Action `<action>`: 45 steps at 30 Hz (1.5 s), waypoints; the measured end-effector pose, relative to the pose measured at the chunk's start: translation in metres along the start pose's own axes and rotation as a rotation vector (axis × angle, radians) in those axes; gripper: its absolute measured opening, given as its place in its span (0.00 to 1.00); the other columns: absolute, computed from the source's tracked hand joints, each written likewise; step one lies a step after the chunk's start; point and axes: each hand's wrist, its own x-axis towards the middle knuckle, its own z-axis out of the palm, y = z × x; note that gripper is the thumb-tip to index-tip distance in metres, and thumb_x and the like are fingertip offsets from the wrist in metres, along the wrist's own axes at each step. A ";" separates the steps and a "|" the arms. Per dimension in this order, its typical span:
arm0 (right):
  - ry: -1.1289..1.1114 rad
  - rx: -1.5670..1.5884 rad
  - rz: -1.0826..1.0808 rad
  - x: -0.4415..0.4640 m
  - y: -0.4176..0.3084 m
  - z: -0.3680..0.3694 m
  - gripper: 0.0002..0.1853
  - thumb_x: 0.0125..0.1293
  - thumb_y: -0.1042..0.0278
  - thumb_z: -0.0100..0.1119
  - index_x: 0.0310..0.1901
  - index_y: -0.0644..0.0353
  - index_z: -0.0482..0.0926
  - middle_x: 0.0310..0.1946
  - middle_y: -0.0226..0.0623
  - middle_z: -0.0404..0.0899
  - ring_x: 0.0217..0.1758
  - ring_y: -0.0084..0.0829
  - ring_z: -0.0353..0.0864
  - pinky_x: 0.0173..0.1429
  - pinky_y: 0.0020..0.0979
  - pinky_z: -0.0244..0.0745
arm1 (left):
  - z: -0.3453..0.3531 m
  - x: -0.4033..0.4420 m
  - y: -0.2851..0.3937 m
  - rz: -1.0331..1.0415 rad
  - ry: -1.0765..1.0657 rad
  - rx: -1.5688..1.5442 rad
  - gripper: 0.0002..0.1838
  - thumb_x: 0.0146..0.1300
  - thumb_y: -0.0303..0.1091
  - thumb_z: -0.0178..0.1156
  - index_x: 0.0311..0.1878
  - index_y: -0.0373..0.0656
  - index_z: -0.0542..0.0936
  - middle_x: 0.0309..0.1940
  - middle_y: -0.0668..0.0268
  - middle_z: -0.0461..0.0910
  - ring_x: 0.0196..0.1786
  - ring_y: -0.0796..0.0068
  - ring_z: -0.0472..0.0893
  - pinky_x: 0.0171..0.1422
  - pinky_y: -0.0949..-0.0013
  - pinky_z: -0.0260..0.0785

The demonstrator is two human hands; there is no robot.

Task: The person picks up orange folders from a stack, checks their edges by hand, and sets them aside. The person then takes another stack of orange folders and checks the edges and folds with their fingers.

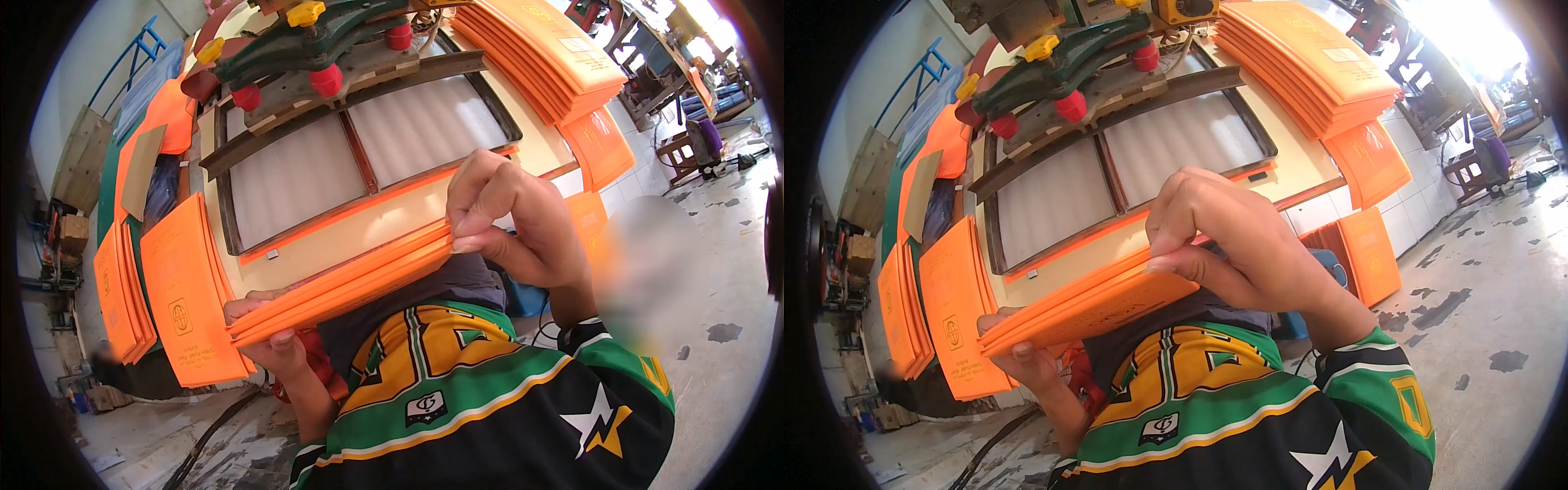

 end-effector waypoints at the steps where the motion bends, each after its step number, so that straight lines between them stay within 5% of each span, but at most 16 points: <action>1: 0.008 0.000 0.000 0.000 0.000 0.001 0.09 0.66 0.74 0.66 0.38 0.58 0.72 0.33 0.37 0.75 0.35 0.29 0.74 0.41 0.29 0.71 | 0.000 0.000 0.000 0.000 0.000 0.000 0.37 0.51 0.60 0.76 0.44 0.37 0.69 0.34 0.64 0.72 0.36 0.66 0.81 0.46 0.59 0.82; 12: -0.059 -0.241 -0.114 0.008 -0.004 -0.005 0.11 0.59 0.72 0.71 0.34 0.60 0.74 0.32 0.37 0.77 0.37 0.33 0.77 0.40 0.31 0.72 | 0.003 0.001 -0.003 -0.017 -0.015 -0.036 0.32 0.52 0.53 0.78 0.44 0.38 0.71 0.35 0.62 0.77 0.36 0.69 0.80 0.44 0.70 0.73; 16: 0.297 -0.083 -0.024 0.003 0.000 -0.003 0.07 0.64 0.74 0.65 0.36 0.61 0.74 0.34 0.38 0.76 0.37 0.31 0.75 0.44 0.31 0.72 | 0.013 0.005 0.005 -0.059 -0.012 -0.021 0.28 0.52 0.45 0.79 0.43 0.39 0.72 0.34 0.64 0.78 0.37 0.74 0.79 0.45 0.72 0.73; 20: 0.409 0.007 -0.058 0.029 -0.017 0.011 0.06 0.67 0.74 0.61 0.38 0.62 0.73 0.35 0.42 0.75 0.37 0.27 0.73 0.44 0.25 0.70 | 0.024 0.014 0.014 -0.078 -0.074 -0.033 0.24 0.53 0.34 0.78 0.43 0.39 0.72 0.35 0.67 0.79 0.37 0.80 0.78 0.45 0.75 0.72; 27: 0.004 0.103 -0.099 0.072 -0.024 0.070 0.07 0.63 0.83 0.62 0.39 0.63 0.74 0.33 0.40 0.76 0.34 0.27 0.74 0.37 0.26 0.70 | 0.041 0.021 0.026 -0.155 -0.151 -0.061 0.21 0.57 0.31 0.77 0.44 0.40 0.72 0.37 0.67 0.81 0.41 0.82 0.80 0.47 0.76 0.74; 32: -0.224 0.137 0.014 0.095 -0.024 0.093 0.07 0.63 0.80 0.66 0.40 0.66 0.77 0.36 0.37 0.78 0.35 0.25 0.76 0.39 0.24 0.70 | 0.042 0.023 0.033 -0.172 -0.207 -0.036 0.21 0.57 0.30 0.75 0.46 0.40 0.72 0.38 0.66 0.83 0.43 0.82 0.82 0.48 0.75 0.74; 45: -0.239 0.094 0.101 0.097 -0.022 0.104 0.05 0.64 0.79 0.67 0.38 0.66 0.80 0.33 0.33 0.79 0.33 0.19 0.77 0.35 0.21 0.70 | 0.048 0.026 0.035 -0.140 -0.223 0.102 0.21 0.56 0.30 0.74 0.47 0.41 0.73 0.37 0.63 0.84 0.42 0.78 0.83 0.47 0.71 0.75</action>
